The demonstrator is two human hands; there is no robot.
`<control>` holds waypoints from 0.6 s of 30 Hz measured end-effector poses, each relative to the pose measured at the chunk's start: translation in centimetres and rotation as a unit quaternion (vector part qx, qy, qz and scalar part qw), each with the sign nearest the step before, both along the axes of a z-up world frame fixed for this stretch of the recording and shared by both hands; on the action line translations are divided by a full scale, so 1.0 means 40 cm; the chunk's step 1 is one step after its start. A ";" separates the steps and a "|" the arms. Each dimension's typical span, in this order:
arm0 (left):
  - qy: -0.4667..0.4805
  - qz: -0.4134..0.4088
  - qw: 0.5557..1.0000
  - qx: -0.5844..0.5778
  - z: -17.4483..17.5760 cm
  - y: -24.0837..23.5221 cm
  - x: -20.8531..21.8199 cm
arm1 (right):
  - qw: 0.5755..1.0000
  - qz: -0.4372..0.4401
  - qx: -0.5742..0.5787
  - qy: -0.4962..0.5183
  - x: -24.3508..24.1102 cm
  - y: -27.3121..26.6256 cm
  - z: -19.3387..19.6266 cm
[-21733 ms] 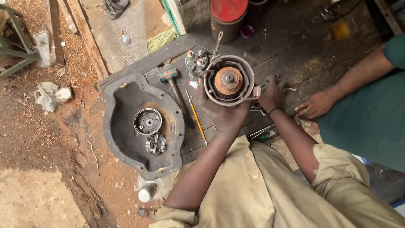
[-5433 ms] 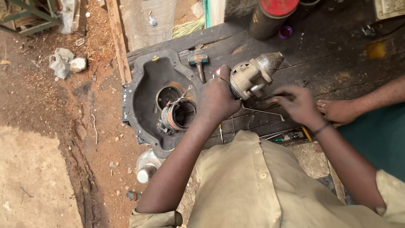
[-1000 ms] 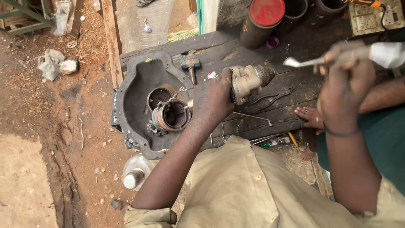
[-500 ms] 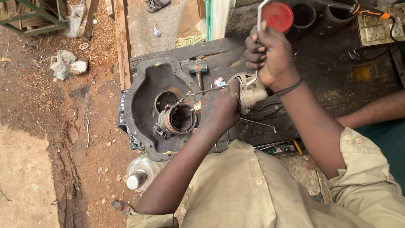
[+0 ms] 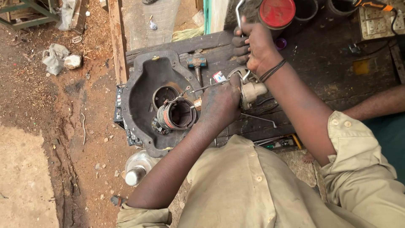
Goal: The person disassembles a starter motor on a wooden workbench. They remove fasteners with a wrench, separate the drive-end housing from the motor body, pull the armature out of the casing, and handle small internal parts, setting components into a cast-iron housing on the bench.
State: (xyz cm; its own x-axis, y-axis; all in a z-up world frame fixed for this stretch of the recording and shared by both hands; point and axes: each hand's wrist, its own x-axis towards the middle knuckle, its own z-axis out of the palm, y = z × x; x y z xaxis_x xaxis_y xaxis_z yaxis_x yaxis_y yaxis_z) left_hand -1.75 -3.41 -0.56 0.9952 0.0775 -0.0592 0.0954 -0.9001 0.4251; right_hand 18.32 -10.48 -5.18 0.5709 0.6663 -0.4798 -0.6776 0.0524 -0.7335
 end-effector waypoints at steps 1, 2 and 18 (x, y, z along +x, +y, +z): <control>-0.012 -0.006 1.000 -0.001 -0.003 0.000 0.000 | 1.000 -0.005 -0.004 -0.012 -0.014 0.001 0.019; -0.025 -0.011 1.000 -0.002 -0.005 0.001 -0.001 | 1.000 -0.010 -0.008 -0.024 -0.028 0.001 0.037; -0.016 -0.004 1.000 -0.008 -0.007 -0.012 0.007 | 0.965 -0.083 -0.013 -0.247 -0.115 -0.002 0.093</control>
